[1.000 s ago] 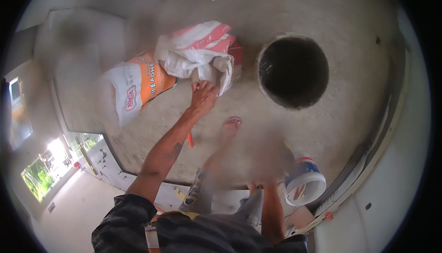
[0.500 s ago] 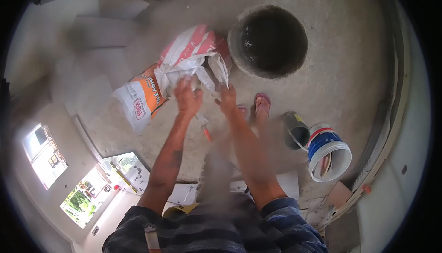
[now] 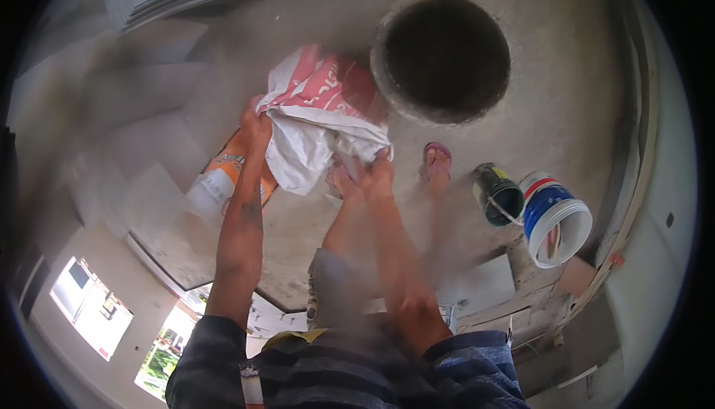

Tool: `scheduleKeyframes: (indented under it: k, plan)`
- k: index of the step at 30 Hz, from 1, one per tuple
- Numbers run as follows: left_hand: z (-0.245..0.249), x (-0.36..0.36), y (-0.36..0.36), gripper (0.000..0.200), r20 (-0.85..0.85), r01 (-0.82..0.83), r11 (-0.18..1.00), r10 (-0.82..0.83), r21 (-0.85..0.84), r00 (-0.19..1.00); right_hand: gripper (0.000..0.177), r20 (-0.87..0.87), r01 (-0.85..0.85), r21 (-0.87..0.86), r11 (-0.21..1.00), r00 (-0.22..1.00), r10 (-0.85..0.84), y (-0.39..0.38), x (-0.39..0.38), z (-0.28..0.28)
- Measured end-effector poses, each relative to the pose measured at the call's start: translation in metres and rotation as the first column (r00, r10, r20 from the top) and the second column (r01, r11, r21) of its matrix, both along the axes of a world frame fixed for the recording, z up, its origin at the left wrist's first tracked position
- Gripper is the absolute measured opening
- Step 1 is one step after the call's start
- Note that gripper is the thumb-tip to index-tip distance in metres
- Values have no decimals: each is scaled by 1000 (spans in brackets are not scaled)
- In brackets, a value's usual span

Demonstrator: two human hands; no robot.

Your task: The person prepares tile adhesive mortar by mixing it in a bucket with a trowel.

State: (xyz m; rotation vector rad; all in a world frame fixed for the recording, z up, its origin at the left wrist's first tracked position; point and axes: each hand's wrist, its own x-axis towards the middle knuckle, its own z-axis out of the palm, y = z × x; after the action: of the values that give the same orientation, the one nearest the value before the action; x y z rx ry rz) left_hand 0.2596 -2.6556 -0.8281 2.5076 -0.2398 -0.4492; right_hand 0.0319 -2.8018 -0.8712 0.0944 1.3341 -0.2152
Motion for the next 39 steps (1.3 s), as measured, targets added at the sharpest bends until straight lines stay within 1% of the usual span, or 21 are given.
scheduleKeyframes:
  k: [2,5,6,8,9,10,12,17,20,23,25,26,27,30,32,33,34,35,36,38,39]
  plan:
    - [20,0,-3,28,-188,-158,983,138,-97,972,38,11,37,-121,992,999,-36,4,10,-6]
    - [46,-1,4,24,-265,-33,999,35,13,964,42,58,-236,-306,922,962,265,3,6,1]
    - [60,-1,7,23,-305,-55,998,50,-9,951,43,-55,-390,-367,844,915,399,1,7,15]
    - [83,0,12,22,-380,-101,994,74,-51,922,44,-299,-666,-424,614,742,599,-9,5,51]
    - [78,0,24,22,-426,-192,976,133,-98,895,45,-414,-765,-501,405,623,664,-17,3,73]
    - [87,-3,31,21,-424,-212,971,145,-115,894,45,-535,-828,-534,173,489,689,-26,-3,97]
    - [107,-5,39,20,-422,-244,958,160,-153,892,45,-620,-847,-530,-22,370,691,-43,-10,128]
    - [107,-20,71,18,-341,-306,922,216,-238,915,47,-417,-829,-515,218,465,781,-94,-3,133]
    - [77,-62,92,19,-317,-439,848,346,-297,883,41,-476,-892,-429,-145,87,875,-127,2,123]
    - [43,-105,97,26,-225,-528,789,478,-315,849,34,-698,-809,-438,-392,31,715,-121,-7,112]
    - [54,-122,77,33,-86,-485,857,477,-175,875,36,-552,-776,-630,-37,413,724,-115,-19,100]
    - [64,-128,74,37,-15,-459,884,460,-91,888,38,-450,-702,-697,149,589,671,-109,-26,101]
    - [60,-137,78,46,-224,-516,837,475,-181,851,61,-471,-744,-645,177,569,674,-109,-30,111]
    - [65,-177,76,52,-457,-633,764,524,-120,719,79,-450,-734,-531,424,668,593,-87,-60,119]
    - [67,-205,74,52,-625,-685,727,518,-37,584,83,-378,-752,-401,523,656,653,-75,-84,104]
    - [78,-212,72,50,-668,-751,660,543,-34,508,86,-338,-766,-316,560,643,688,-66,-92,101]
    - [88,-218,73,48,-709,-807,590,560,-21,429,84,-278,-790,-302,533,608,744,-57,-99,94]
    - [90,-214,70,47,-748,-855,519,563,-12,352,83,-217,-810,-301,504,573,790,-49,-99,86]
    - [83,-212,66,44,-782,-906,394,512,-155,357,82,-151,-827,-300,475,533,833,-45,-102,73]
    - [68,-214,70,41,-827,-923,91,417,-375,377,82,-212,-824,-267,500,556,803,-31,-101,41]
    - [57,-211,80,41,-879,-921,-48,318,-388,354,81,-248,-822,-249,512,565,787,-27,-98,24]
